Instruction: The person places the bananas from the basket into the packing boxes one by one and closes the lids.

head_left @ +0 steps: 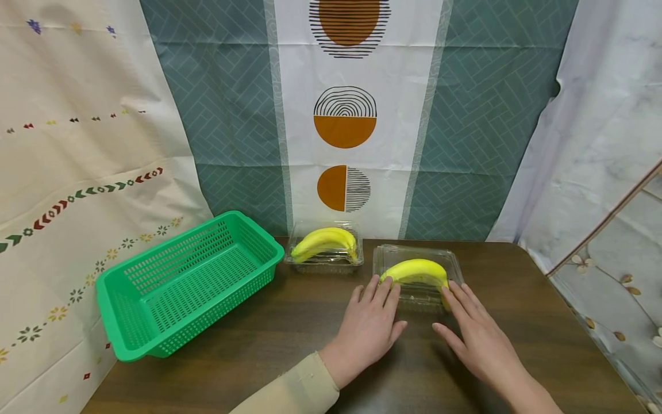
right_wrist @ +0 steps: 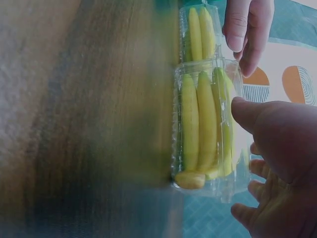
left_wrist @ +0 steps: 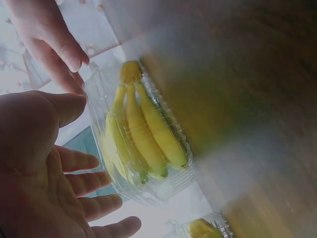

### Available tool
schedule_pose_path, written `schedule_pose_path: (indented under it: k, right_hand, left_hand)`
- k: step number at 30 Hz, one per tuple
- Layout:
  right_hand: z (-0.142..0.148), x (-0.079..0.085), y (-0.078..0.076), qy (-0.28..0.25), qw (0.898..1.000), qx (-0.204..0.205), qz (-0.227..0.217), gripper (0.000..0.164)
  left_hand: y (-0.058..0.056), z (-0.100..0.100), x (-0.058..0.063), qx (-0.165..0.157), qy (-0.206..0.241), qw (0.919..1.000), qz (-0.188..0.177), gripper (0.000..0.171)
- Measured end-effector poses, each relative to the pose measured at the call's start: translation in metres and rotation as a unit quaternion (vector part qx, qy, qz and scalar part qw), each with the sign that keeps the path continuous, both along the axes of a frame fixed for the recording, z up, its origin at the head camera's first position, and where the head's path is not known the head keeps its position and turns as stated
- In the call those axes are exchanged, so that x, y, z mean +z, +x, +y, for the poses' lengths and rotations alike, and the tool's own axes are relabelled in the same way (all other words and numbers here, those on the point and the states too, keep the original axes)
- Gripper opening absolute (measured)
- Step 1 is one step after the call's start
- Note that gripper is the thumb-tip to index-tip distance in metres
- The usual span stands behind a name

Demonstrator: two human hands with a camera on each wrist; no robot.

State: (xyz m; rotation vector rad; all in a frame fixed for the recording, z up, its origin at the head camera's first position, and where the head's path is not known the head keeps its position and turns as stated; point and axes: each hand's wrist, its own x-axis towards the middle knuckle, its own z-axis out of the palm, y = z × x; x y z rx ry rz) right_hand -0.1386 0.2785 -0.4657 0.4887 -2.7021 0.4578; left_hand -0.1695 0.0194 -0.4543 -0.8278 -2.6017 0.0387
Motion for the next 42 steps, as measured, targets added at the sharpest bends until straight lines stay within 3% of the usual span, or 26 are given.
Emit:
schedule_pose_path:
  k: [13,42]
  right_hand:
    - [0.000,0.002,-0.015,-0.001,1.000,0.003,-0.007,0.085]
    - [-0.004,0.006,-0.047,0.000,1.000,0.002,-0.031,0.081]
  left_hand:
    - [-0.014,0.003,0.000,0.016,-0.003,0.9997,-0.021,0.074]
    - [-0.039,0.006,0.002,0.042,-0.014,0.9987,-0.026,0.072]
